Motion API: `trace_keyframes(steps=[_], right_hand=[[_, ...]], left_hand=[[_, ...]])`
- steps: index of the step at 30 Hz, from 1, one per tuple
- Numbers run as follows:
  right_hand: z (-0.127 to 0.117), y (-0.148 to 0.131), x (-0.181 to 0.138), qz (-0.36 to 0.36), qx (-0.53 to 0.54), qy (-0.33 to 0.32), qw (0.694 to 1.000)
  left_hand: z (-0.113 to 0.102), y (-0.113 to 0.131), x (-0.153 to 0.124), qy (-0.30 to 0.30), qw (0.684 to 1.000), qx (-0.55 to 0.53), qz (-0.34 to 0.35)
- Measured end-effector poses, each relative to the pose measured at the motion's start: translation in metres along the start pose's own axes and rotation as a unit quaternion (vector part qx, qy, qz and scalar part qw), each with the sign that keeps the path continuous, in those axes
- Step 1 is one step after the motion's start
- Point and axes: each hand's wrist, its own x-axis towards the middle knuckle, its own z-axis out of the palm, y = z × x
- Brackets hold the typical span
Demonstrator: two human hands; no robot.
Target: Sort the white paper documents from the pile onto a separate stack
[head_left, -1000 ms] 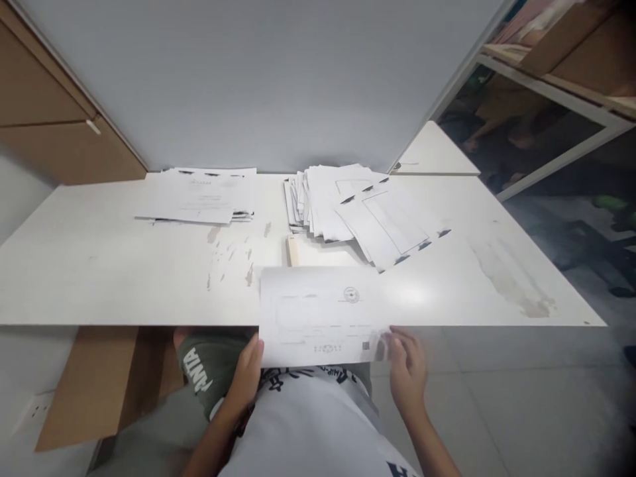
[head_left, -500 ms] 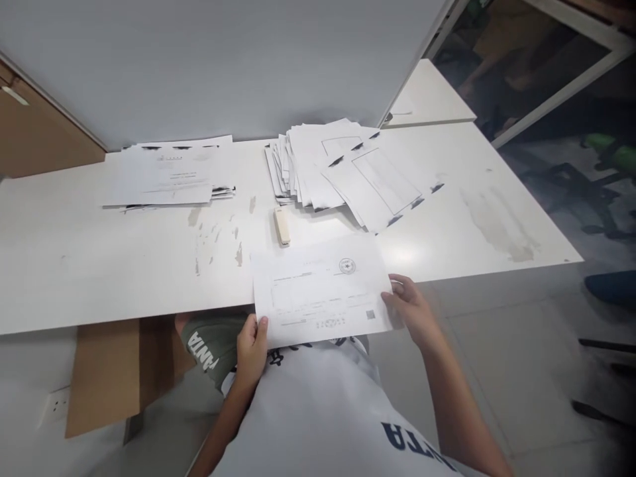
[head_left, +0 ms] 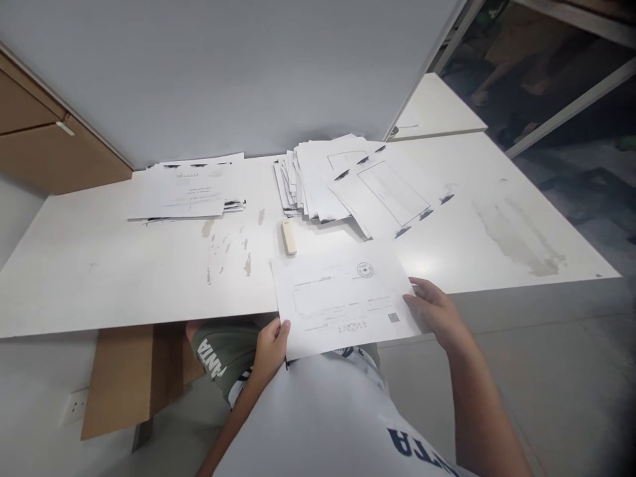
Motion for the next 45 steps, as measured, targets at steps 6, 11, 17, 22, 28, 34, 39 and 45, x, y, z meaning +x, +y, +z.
trace_keyframes(steps=[6, 11, 17, 22, 28, 34, 39, 45], right_hand=[[0.002, -0.003, 0.000, -0.016, 0.005, 0.003, 1.000], [0.000, 0.001, 0.008, -0.032, -0.014, 0.030, 0.999], [-0.009, 0.000, 0.013, -0.036, 0.003, 0.026, 0.999], [-0.010, -0.007, 0.010, -0.032, 0.017, 0.038, 0.999], [-0.007, -0.004, 0.016, -0.051, 0.024, 0.028, 0.998], [-0.017, -0.005, 0.016, -0.028, 0.033, -0.049, 0.998], [-0.018, -0.022, 0.021, -0.013, 0.013, -0.074, 0.997], [-0.021, -0.034, 0.005, -0.026, -0.034, 0.001, 0.999]], left_hand=[[-0.001, 0.000, 0.005, -0.007, 1.000, -0.003, 0.004], [0.000, 0.011, 0.011, 0.018, 0.998, 0.044, 0.045], [-0.016, 0.043, -0.003, 0.126, 0.934, 0.218, 0.252], [-0.006, 0.100, 0.051, 0.093, 0.877, 0.274, 0.384], [0.037, 0.152, 0.160, 0.119, 0.870, 0.385, 0.284], [0.059, 0.125, 0.172, 0.167, 0.821, 0.457, 0.298], [0.058, 0.126, 0.172, 0.158, 0.824, 0.460, 0.291], [0.044, 0.145, 0.173, 0.131, 0.885, 0.377, 0.239]])
